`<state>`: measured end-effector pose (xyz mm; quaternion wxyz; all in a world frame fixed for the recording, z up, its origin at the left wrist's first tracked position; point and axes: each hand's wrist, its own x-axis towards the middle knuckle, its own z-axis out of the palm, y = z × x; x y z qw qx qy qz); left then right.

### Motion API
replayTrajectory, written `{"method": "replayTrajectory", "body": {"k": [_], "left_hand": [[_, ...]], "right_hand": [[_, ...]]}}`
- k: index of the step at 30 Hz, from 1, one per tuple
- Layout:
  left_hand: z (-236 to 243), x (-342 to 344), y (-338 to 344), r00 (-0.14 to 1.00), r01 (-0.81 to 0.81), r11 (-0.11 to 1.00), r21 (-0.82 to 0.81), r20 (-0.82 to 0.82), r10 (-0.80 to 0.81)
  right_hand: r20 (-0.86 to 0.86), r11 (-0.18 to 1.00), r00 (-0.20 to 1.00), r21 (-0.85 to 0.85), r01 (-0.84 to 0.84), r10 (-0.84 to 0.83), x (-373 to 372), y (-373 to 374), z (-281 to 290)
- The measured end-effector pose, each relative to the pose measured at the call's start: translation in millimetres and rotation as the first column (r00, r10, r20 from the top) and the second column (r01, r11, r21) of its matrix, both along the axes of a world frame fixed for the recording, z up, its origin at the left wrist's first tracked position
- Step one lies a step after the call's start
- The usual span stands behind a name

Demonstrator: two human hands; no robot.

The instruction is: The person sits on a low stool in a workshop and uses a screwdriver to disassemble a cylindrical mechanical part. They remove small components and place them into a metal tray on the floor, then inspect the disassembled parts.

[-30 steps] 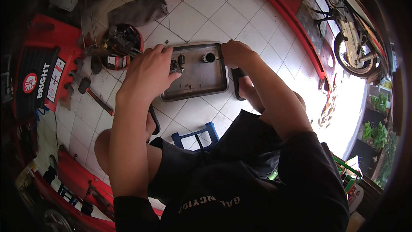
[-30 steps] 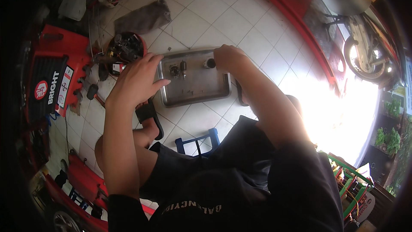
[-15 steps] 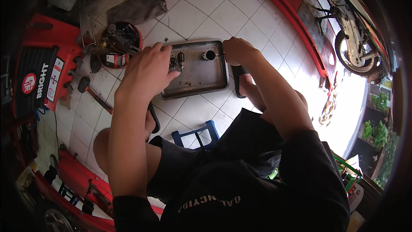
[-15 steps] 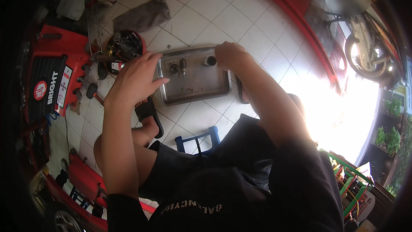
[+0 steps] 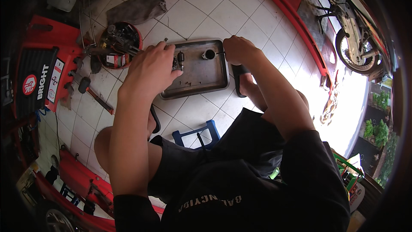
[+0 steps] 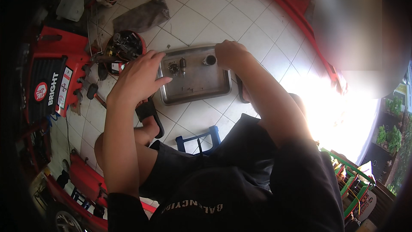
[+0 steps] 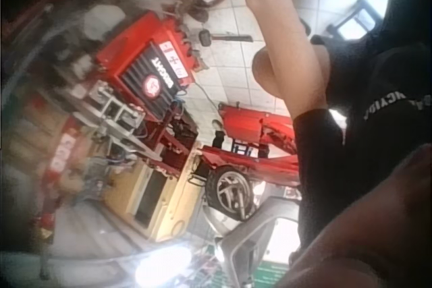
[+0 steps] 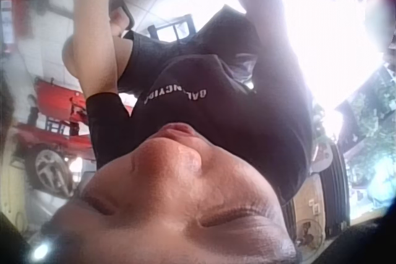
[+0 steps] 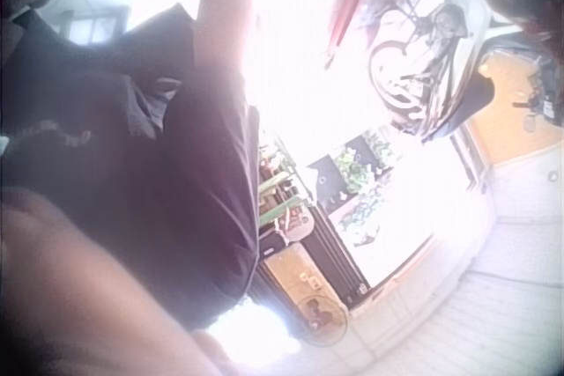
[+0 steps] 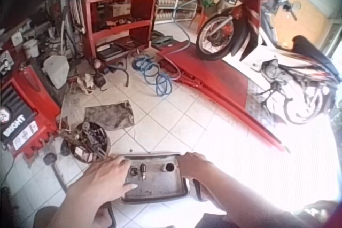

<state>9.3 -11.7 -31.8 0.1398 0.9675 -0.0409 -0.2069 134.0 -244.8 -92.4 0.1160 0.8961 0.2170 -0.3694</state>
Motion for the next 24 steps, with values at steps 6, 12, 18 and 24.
{"method": "replayTrajectory", "body": {"k": [6,12,18,24], "left_hand": [[3,1,-2,1.000,0.000,1.000,-0.001,-0.009,0.000],[3,-3,-1,1.000,-0.011,1.000,0.007,0.011,0.011],[6,-6,2,1.000,-0.024,1.000,0.015,-0.011,0.024],[11,-8,5,0.999,-0.039,0.999,0.014,-0.036,0.039]], "right_hand": [[0.009,0.999,1.000,0.019,-0.029,0.028,0,-1,-8],[0.024,0.999,0.999,0.019,-0.030,0.029,-1,4,-1],[0.030,1.000,1.000,-0.020,-0.003,0.004,-1,9,0],[0.023,1.000,0.999,-0.004,-0.025,0.025,5,3,-8]]}}
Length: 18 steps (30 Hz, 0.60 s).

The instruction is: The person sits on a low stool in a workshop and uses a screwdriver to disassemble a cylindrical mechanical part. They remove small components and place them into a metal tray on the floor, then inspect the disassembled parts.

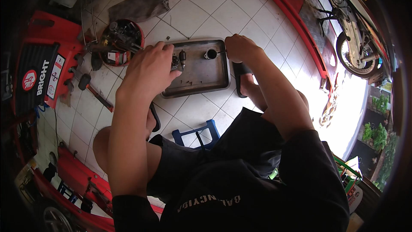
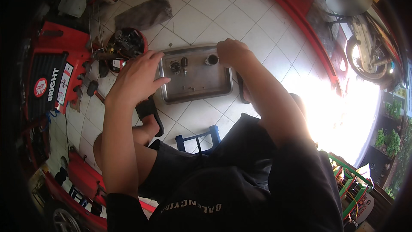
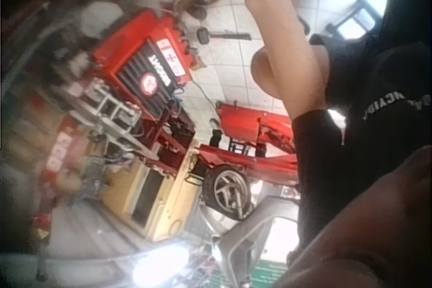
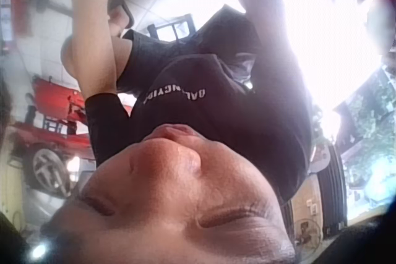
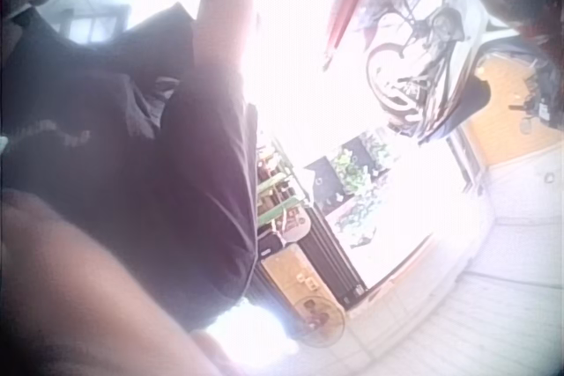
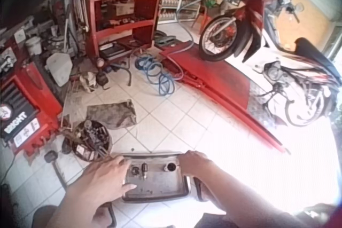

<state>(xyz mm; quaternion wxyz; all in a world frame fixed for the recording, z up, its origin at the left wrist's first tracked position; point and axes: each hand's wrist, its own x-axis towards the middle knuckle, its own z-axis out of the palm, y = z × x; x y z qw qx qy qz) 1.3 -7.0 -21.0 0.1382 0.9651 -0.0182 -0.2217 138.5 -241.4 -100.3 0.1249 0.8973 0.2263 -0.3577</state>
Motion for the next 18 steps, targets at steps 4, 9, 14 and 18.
{"method": "replayTrajectory", "body": {"k": [4,9,14,18], "left_hand": [[2,-1,2,1.000,-0.008,1.000,0.004,-0.015,0.008],[0,-1,0,1.000,0.003,1.000,0.000,0.004,-0.003],[-2,-1,0,1.000,0.015,1.000,-0.006,0.017,-0.014],[-4,-1,-1,1.000,0.021,1.000,0.004,0.017,-0.021]], "right_hand": [[0.023,1.000,1.000,0.001,0.013,-0.013,-1,1,1],[0.032,1.000,0.999,0.013,0.013,-0.013,0,-3,-6],[0.011,1.000,1.000,0.012,0.010,-0.010,-1,0,-2],[0.012,1.000,1.000,0.017,0.018,-0.018,-6,7,7]]}}
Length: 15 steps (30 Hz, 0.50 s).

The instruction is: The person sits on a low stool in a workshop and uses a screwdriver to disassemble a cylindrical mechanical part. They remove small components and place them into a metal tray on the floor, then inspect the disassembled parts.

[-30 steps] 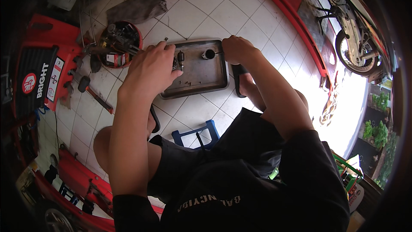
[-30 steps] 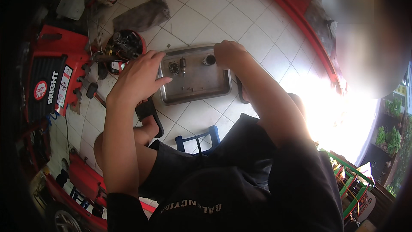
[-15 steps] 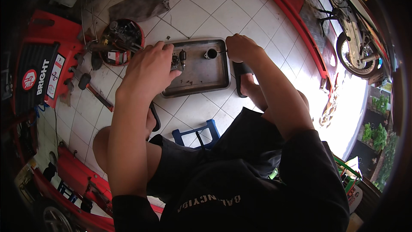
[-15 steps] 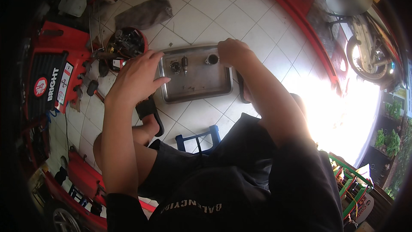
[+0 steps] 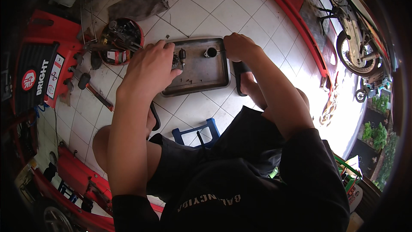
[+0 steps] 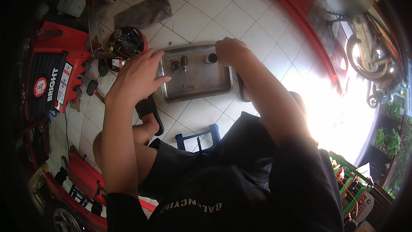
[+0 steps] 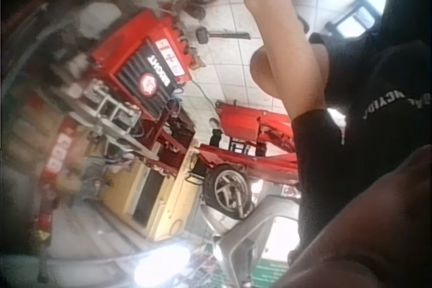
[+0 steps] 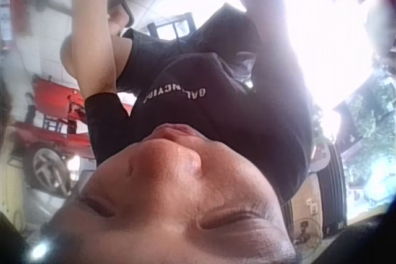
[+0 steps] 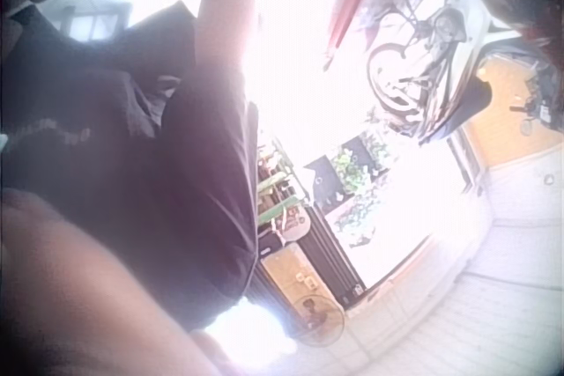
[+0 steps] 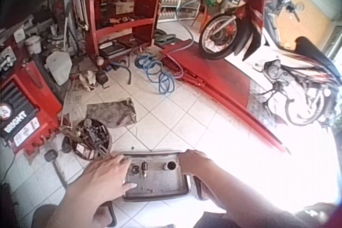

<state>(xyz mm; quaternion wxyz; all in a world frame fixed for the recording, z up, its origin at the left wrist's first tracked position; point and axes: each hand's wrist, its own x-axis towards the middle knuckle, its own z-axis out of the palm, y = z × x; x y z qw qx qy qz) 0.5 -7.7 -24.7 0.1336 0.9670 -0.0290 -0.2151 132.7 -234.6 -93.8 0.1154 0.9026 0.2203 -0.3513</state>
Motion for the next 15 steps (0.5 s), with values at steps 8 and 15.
{"method": "replayTrajectory", "body": {"k": [8,15], "left_hand": [[-2.1,-1.1,-0.1,1.000,0.011,1.000,0.002,0.016,-0.011],[-2.0,-2.1,0.7,1.000,-0.003,1.000,-0.007,0.013,0.003]], "right_hand": [[0.005,0.999,0.999,-0.025,-0.047,0.047,-2.8,4.1,-6.0],[0.004,0.997,0.998,-0.034,-0.066,0.066,-3.4,10.0,-5.7]]}}
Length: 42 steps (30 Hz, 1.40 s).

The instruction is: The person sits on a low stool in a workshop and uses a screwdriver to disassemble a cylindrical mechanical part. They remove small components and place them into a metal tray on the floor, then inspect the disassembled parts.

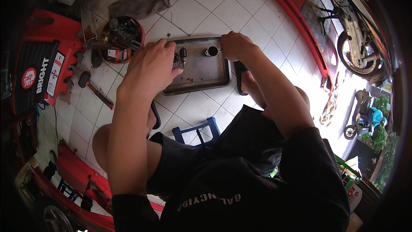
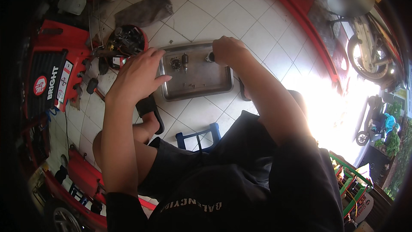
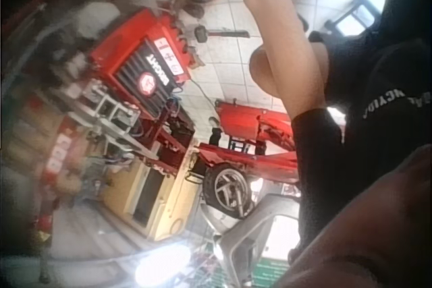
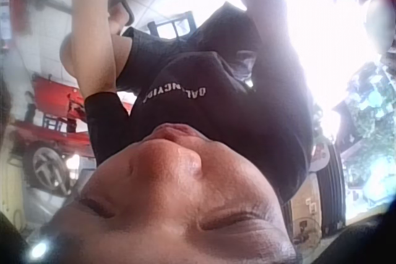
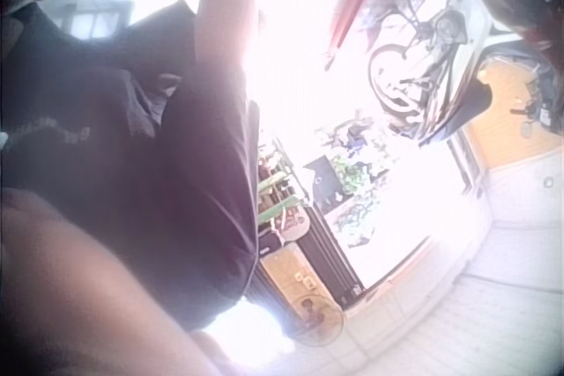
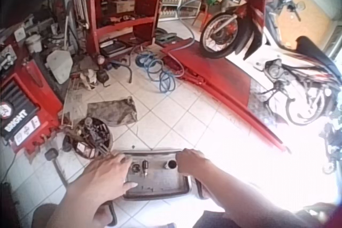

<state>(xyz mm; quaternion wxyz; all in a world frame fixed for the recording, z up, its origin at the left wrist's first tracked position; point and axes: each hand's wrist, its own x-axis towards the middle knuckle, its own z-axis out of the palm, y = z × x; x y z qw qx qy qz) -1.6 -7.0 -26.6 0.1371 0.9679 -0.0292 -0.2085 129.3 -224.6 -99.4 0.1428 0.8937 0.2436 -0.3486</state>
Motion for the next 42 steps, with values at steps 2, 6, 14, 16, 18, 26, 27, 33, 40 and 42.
{"method": "replayTrajectory", "body": {"k": [2,6,14,16,18,26,27,33,40,42], "left_hand": [[1,-1,1,1.000,-0.003,1.000,0.002,-0.002,0.003],[2,-2,1,1.000,-0.002,1.000,0.005,-0.002,0.002],[2,-3,5,1.000,-0.004,1.000,0.001,-0.015,0.004],[1,-5,5,1.000,-0.009,1.000,0.004,-0.001,0.009],[1,-5,5,1.000,-0.011,1.000,0.004,-0.001,0.011],[1,-6,6,1.000,-0.021,1.000,0.004,-0.007,0.021],[3,-6,7,1.000,-0.021,1.000,0.002,-0.007,0.021],[1,-7,8,1.000,-0.020,1.000,-0.006,0.008,0.020],[1,-6,6,1.000,-0.010,1.000,-0.006,0.024,0.010],[1,-5,5,1.000,-0.008,1.000,0.002,0.014,0.008]], "right_hand": [[-0.001,1.000,1.000,-0.004,0.004,-0.004,-1,2,2],[0.001,1.000,1.000,-0.009,0.008,-0.008,-1,4,5],[0.004,1.000,1.000,-0.002,0.017,-0.017,-1,5,-1],[0.003,1.000,1.000,-0.006,0.022,-0.022,0,4,-4],[0.004,1.000,1.000,-0.009,0.024,-0.024,1,4,-4],[-0.008,0.998,0.999,-0.046,0.053,-0.054,9,-3,-11],[-0.010,0.997,0.999,-0.052,0.053,-0.053,9,-3,-11],[0.052,0.999,0.999,-0.035,0.015,-0.013,7,-6,-2],[0.025,0.996,0.998,-0.064,0.061,-0.059,11,-7,-1],[0.026,0.996,0.998,-0.060,0.063,-0.061,11,-7,1]]}}
